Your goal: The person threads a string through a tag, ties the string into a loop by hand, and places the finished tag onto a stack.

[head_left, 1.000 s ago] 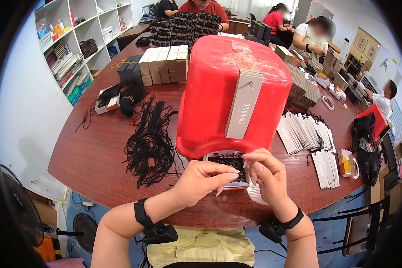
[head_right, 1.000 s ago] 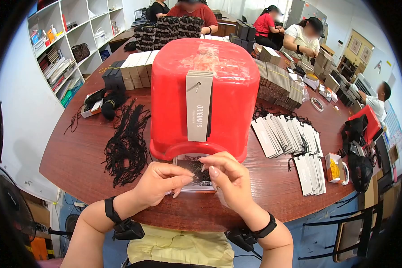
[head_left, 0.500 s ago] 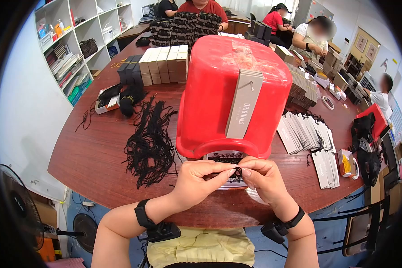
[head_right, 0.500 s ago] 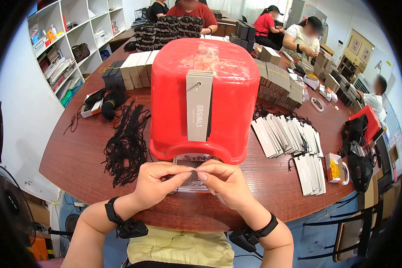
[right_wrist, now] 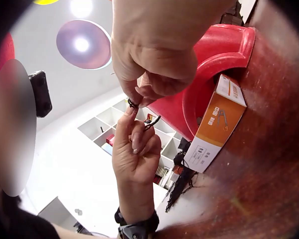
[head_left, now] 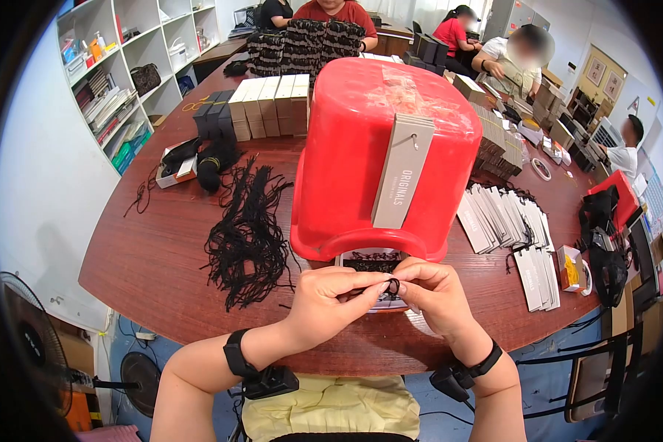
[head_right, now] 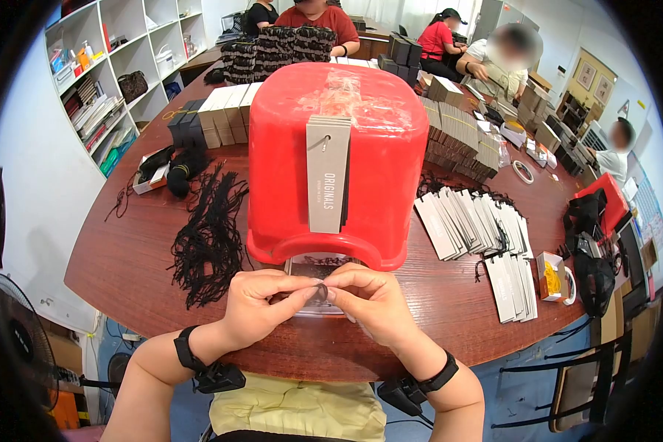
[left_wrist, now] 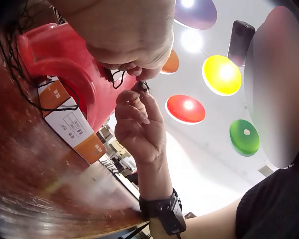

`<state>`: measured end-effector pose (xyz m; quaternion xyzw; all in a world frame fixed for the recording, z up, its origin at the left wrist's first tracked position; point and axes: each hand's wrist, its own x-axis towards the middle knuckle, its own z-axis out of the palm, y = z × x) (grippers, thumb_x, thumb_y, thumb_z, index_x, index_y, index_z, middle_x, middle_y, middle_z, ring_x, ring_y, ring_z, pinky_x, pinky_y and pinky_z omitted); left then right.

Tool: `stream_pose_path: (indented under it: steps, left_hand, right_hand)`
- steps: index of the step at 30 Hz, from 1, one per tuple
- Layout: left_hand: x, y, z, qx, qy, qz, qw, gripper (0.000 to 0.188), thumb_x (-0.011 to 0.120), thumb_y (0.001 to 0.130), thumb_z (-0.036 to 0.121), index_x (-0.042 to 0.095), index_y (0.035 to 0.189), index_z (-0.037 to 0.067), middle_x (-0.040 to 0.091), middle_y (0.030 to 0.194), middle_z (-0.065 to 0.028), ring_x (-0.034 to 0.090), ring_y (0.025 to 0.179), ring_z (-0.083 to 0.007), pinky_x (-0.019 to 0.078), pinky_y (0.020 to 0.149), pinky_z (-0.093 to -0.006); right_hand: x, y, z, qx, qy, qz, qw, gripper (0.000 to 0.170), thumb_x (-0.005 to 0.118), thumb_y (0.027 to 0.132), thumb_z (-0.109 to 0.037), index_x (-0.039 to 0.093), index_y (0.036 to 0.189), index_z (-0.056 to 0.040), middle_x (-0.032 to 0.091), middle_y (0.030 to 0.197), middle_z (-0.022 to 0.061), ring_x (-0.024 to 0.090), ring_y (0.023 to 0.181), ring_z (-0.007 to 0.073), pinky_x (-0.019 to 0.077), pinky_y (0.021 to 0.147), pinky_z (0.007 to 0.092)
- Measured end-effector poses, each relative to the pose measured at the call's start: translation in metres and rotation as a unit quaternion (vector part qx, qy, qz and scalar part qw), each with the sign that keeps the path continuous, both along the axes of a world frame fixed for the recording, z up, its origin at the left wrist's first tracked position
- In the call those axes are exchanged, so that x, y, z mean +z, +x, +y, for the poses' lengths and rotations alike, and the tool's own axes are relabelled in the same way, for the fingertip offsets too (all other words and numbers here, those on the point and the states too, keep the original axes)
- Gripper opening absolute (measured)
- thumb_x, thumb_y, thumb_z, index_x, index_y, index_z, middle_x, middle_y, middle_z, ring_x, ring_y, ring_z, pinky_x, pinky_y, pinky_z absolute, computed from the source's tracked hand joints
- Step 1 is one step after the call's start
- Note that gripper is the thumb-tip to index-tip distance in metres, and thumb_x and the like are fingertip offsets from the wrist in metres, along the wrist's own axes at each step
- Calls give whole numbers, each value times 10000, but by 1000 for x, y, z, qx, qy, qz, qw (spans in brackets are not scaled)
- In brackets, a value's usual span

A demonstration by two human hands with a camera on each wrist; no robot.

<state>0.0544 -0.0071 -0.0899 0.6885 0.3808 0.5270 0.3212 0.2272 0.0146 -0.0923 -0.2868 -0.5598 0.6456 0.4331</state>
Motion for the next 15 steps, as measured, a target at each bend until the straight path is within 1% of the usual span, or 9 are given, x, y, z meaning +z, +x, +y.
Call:
stream_pose_path:
  steps: [4, 5, 7, 9, 10, 12, 13, 14, 15]
  left_hand:
    - [2, 1, -1, -1, 1, -2, 1000, 150, 605, 719, 22, 635, 866, 21, 549, 556, -22, 453, 475, -17, 351, 428, -163]
    - [1, 0, -1, -11, -20, 4, 1000, 173, 606, 721, 25, 626, 893, 23, 530, 526, -8, 438, 453, -13, 341, 417, -165]
    - [2, 0, -2, -21, -41, 11, 999, 197, 606, 723, 28, 616, 920, 25, 510, 496, 6, 423, 432, -9, 331, 406, -166]
    - [8, 1, -5, -17, -133, -26, 991, 235, 598, 743, 42, 584, 977, 22, 477, 461, 34, 379, 405, 5, 295, 384, -163]
    - [7, 0, -5, -17, -133, -26, 991, 235, 598, 743, 42, 584, 977, 22, 477, 461, 34, 379, 405, 5, 295, 384, -163]
    - [3, -2, -3, -27, -203, -40, 978, 228, 567, 776, 53, 565, 1001, 16, 483, 494, 47, 348, 412, 20, 269, 381, -156]
    - [3, -2, -4, -27, -203, -40, 978, 228, 567, 776, 53, 565, 1001, 16, 483, 494, 47, 348, 412, 20, 269, 381, -156]
    - [2, -1, -5, -49, -204, -64, 976, 207, 550, 790, 59, 568, 991, 9, 488, 510, 49, 350, 415, 21, 269, 382, -152]
    - [2, 0, -5, -71, -206, -87, 972, 190, 533, 805, 64, 571, 980, 2, 493, 527, 50, 352, 417, 22, 269, 382, -148]
  right_hand:
    - [3, 2, -1, -6, -5, -16, 1000, 54, 565, 761, 0, 592, 807, 9, 535, 789, 17, 488, 672, 48, 374, 539, 158]
    - [3, 1, -2, -6, -5, -16, 1000, 54, 565, 761, 0, 592, 807, 9, 535, 789, 17, 488, 672, 48, 374, 539, 158]
    - [3, -2, -2, -43, 65, -14, 997, 38, 563, 757, 9, 589, 784, 12, 534, 780, 20, 482, 648, 45, 372, 536, 164]
    - [5, -2, -3, -60, 86, -27, 994, 35, 567, 750, 11, 591, 775, 11, 534, 775, 20, 474, 630, 40, 367, 523, 166]
    - [6, -1, -4, -78, 106, -39, 991, 31, 571, 744, 13, 592, 766, 10, 534, 770, 21, 467, 611, 35, 362, 510, 169]
    - [5, 0, -3, -94, 130, -60, 985, 27, 581, 733, 10, 594, 756, 6, 535, 755, 22, 462, 595, 32, 358, 501, 169]
    - [4, 1, -3, -110, 153, -81, 979, 25, 592, 722, 7, 597, 746, 2, 536, 741, 23, 456, 579, 29, 353, 491, 169]
    - [5, 1, -3, -110, 153, -81, 979, 25, 592, 722, 7, 597, 746, 2, 536, 741, 23, 456, 579, 29, 353, 491, 169]
    - [6, 1, -3, -121, 192, -104, 968, 32, 597, 710, 9, 598, 740, -2, 537, 727, 25, 455, 563, 31, 350, 483, 168]
